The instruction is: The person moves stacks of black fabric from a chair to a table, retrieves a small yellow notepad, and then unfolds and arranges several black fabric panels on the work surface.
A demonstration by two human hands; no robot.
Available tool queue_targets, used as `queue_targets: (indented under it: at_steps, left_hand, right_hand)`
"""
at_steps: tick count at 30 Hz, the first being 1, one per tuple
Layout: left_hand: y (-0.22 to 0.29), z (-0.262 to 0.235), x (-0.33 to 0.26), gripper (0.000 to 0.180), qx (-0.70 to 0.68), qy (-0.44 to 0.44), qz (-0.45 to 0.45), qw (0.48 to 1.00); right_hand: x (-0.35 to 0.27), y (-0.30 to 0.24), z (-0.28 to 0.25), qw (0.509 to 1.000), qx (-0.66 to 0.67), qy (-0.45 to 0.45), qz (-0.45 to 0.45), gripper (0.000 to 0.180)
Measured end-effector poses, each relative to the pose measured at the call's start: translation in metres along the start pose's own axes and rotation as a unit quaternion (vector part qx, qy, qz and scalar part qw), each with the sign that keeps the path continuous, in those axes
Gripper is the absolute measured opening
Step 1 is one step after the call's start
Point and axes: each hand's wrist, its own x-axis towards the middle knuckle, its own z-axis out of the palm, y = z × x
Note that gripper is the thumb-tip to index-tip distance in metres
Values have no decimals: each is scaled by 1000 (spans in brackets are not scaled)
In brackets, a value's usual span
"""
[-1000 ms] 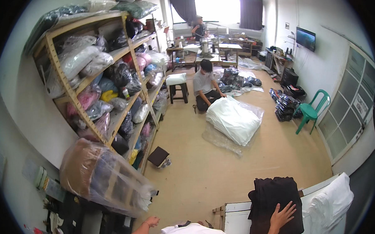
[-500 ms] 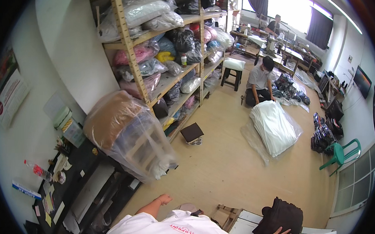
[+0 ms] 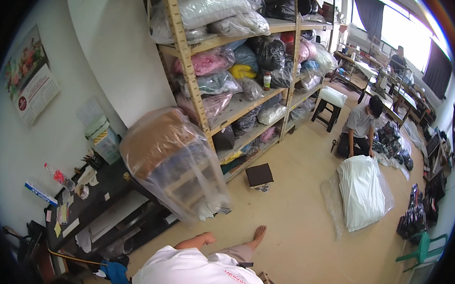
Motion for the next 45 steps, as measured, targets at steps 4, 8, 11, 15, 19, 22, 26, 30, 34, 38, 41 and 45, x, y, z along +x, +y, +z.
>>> queue_targets:
  at_steps: [4,8,11,15,19,22,26,30,34,38,41,45]
  left_hand:
    - [92,-33,39,48,-64,7,56,996]
    - [153,-86,73,47,-116,-10,21,993]
    - [227,-153,115,46,-87,-24,49,995]
    - [304,-216,164,46,-52,-18,94,994]
    - [377,-269,200,43,-121,42,146,981]
    - [424,-300,205,40,-179,51,104,977]
    - [454,-302,223,44,-147,75,77,983]
    - [443,-323,224,36,100,-13,106,989]
    - [594,-349,284,39,-175,-53,-67,981]
    - [650,-383,302,43,-227,-35,-71,971]
    - [663,-409,332,46,-249,-14,-34,968]
    - [693,-448,406,55,-216,127,59,966]
  right_hand:
    - [123,-134,86,792,609,-27,14,65]
    - [197,-225,44,735,638,-219,-74,67]
    - [255,-273,49,711,638,-291,-52,64]
    - [307,-297,83,698,615,-366,8,57]
    - [350,-324,138,618,602,-488,133,50]
    - [385,-356,197,588,580,-537,171,52]
    - [445,-391,325,521,549,-640,129,48]
    - [656,-458,185,647,486,-584,-60,38]
    - [814,-513,161,677,651,-339,-53,36]
    - [900,-543,35,547,737,-393,-65,43]
    - [939,-555,2,585,709,-383,-93,43]
    - [957,-579,6,554,668,-476,-142,38]
